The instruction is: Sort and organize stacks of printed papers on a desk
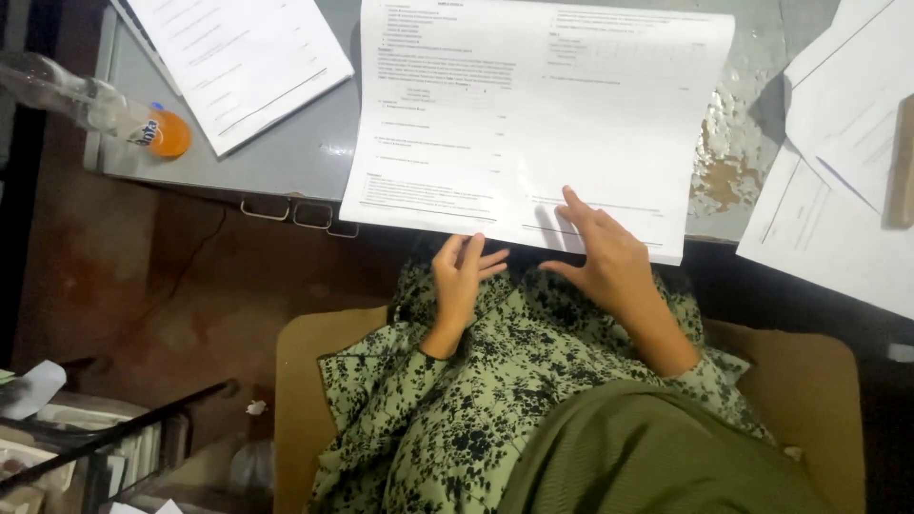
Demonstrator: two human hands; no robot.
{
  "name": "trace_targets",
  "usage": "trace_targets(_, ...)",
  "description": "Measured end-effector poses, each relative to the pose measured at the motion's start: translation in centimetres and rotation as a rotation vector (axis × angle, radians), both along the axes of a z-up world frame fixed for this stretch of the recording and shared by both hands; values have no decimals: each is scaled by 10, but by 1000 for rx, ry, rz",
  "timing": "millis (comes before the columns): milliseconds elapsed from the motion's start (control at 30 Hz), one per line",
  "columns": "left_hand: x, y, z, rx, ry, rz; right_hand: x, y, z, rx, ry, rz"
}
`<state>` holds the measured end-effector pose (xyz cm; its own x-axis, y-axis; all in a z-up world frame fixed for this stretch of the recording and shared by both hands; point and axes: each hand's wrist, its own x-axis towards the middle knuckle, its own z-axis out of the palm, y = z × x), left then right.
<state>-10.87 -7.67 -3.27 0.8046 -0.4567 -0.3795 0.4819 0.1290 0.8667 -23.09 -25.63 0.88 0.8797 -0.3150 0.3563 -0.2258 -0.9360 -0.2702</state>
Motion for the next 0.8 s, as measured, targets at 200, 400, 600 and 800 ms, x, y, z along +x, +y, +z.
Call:
trace_targets(200, -4, -2, -1, 40, -50, -1, 1, -9, -24, -49, -92, 55)
trace_targets(400, 8, -12, 10, 150, -129, 51, 15, -7, -29, -166, -124, 112)
trace_targets(600, 13, -33, 27, 94, -67, 78, 33, 15, -22, -112, -239, 206)
trace_targets(800, 7, -31, 26, -34, 177, 188, 41, -2, -46, -36, -322, 177)
